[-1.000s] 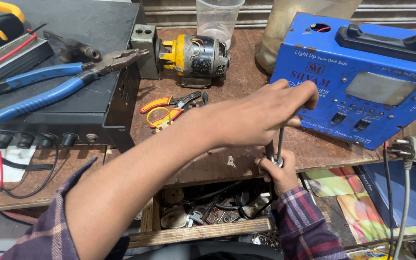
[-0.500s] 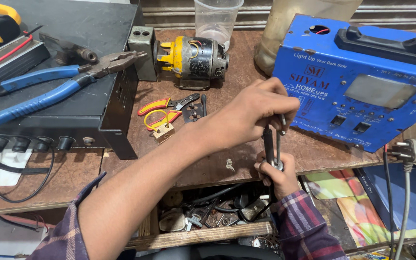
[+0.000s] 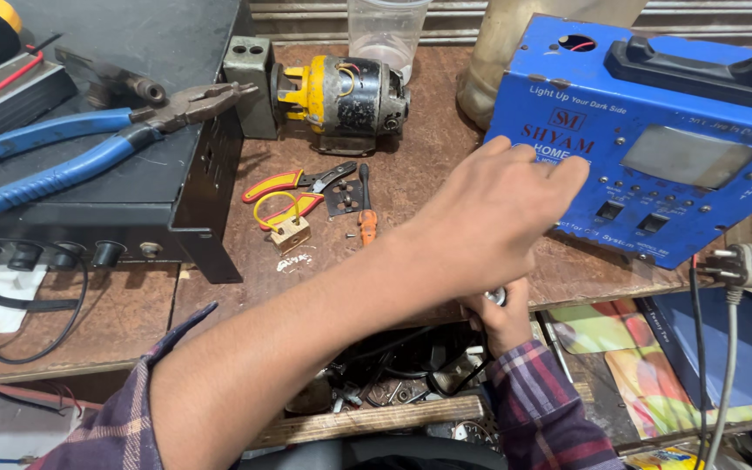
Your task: The person disassembles a white electrical component on a workbench using a screwdriver, then retrieves a cylindrical metal part from a drawer and repeatedly rubs its surface with a small metal piece. The person places the disassembled component into the drawer and continues rubbing the metal part.
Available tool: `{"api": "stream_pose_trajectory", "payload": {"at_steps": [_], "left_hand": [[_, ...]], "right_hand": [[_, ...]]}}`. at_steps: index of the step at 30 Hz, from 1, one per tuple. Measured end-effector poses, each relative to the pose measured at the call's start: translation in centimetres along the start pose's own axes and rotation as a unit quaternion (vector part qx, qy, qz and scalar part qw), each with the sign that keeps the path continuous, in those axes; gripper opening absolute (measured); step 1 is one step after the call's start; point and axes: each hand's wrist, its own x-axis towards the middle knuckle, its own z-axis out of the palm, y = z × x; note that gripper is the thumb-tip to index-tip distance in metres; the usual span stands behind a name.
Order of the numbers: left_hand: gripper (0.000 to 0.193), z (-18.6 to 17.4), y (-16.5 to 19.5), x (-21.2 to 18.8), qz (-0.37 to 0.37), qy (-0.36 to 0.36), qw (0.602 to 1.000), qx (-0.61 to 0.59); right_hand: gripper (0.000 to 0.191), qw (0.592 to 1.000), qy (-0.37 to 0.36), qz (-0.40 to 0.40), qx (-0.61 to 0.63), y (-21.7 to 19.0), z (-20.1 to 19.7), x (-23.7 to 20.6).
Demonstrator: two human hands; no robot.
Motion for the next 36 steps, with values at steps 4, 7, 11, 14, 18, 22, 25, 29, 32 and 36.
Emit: {"api": "stream_pose_trajectory", "payload": {"at_steps": [4, 7, 11, 14, 18, 22, 25, 29, 32, 36], "left_hand": [[0.049, 0.0, 3.3, 1.3, -0.186, -0.117, 0.968, 0.122], [0.057, -0.6, 4.3, 1.6, -0.314, -0.151, 0.924, 0.156], [0.049, -1.6, 3.1, 0.7, -0.297, -0.136, 0.942, 0.077], [0.029, -1.5, 2.6, 0.3, -0.224, -0.080, 0.970, 0.057], [0.026, -1.4, 1.8, -0.1, -0.190, -0.043, 0.981, 0.011], [0.038, -2.0, 0.1, -1.6, -0.111, -0.004, 0.992, -0.056], [0.042, -2.3, -0.9, -2.6, -0.045, 0.003, 0.993, -0.108], [0.029, -2.4, -2.3, -2.6, 0.036, 0.018, 0.993, -0.107], [0.026, -2.5, -3.5, -2.2, 0.080, 0.032, 0.983, -0.163], [0.029, -2.8, -4.4, -2.6, 0.096, 0.011, 0.977, -0.188]], "right_hand": [[0.012, 0.998, 0.008, -0.060, -0.005, -0.9, 1.0, 0.7], [0.011, 0.997, 0.010, -0.073, -0.003, -1.0, 1.5, 1.4], [0.011, 0.996, 0.015, -0.083, -0.001, -0.3, 1.0, 2.2], [0.011, 0.997, 0.015, -0.070, 0.002, 0.9, 0.2, 2.2], [0.011, 1.000, -0.003, -0.013, -0.015, 1.9, -0.9, 1.2], [0.012, 0.998, -0.043, 0.000, -0.043, 1.5, -1.1, 0.6], [0.011, 0.999, -0.027, 0.010, -0.044, 0.8, -0.6, 0.7], [0.010, 0.998, -0.034, 0.045, -0.019, 0.1, -0.4, 0.8], [0.010, 0.998, -0.041, 0.050, -0.013, 0.2, -0.5, 0.7], [0.011, 0.998, -0.041, 0.053, -0.004, 0.4, -0.6, 0.6]]}}
